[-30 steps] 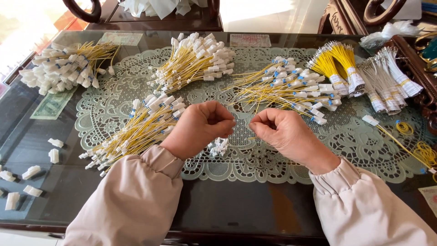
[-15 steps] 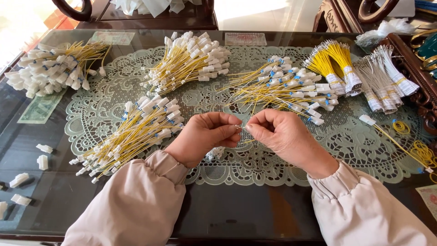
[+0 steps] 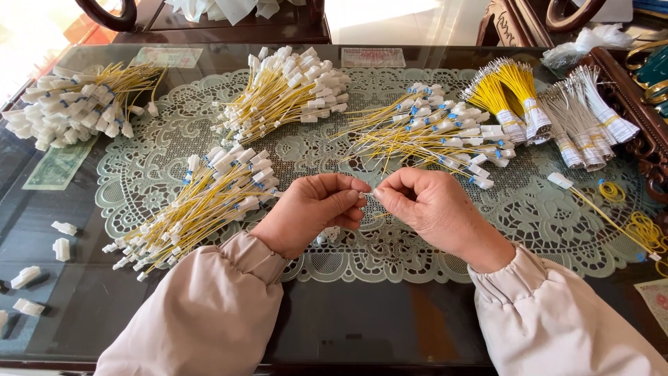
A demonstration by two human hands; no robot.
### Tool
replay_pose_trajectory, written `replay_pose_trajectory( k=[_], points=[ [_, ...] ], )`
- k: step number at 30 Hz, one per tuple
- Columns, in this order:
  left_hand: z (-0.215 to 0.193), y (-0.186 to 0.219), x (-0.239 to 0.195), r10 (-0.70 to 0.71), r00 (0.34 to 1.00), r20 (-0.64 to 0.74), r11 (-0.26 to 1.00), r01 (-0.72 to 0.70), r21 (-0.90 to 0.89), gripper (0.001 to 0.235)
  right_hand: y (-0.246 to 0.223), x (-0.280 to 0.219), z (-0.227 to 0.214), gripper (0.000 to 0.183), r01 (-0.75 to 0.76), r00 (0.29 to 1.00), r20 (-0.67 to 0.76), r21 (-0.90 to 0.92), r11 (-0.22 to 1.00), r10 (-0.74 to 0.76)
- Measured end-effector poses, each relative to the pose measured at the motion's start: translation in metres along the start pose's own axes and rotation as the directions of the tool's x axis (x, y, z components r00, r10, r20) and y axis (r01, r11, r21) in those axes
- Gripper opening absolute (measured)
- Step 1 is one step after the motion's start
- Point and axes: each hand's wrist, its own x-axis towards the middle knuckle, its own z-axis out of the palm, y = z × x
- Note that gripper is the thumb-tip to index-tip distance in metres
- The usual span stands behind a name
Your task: Assembling small white plastic caps onto thin wire stems for decorative items
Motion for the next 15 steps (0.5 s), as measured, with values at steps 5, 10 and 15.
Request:
replay_pose_trajectory(
  k=[5, 10, 15],
  points=[
    [-0.0014, -0.0023, 0.0010, 0.007, 1.000, 0.003, 1.000, -0.007, 0.007, 0.018, -0.0017, 0.0002, 0.0014, 0.013, -0.013, 1.000, -0.011, -0.032, 0.999, 0.013],
    [-0.0018, -0.0027, 0.0015, 0.007, 1.000, 0.004, 0.999, -0.007, 0.034, 0.018, -0.0024, 0.0003, 0.0019, 0.013, -0.028, 1.000, -0.007, -0.058, 0.998, 0.028],
    [-0.0018, -0.0031, 0.0020, 0.019, 1.000, 0.009, 0.998, -0.019, 0.066, 0.019, -0.0037, 0.0012, 0.0017, 0.014, -0.028, 1.000, -0.003, -0.063, 0.998, 0.028]
  ],
)
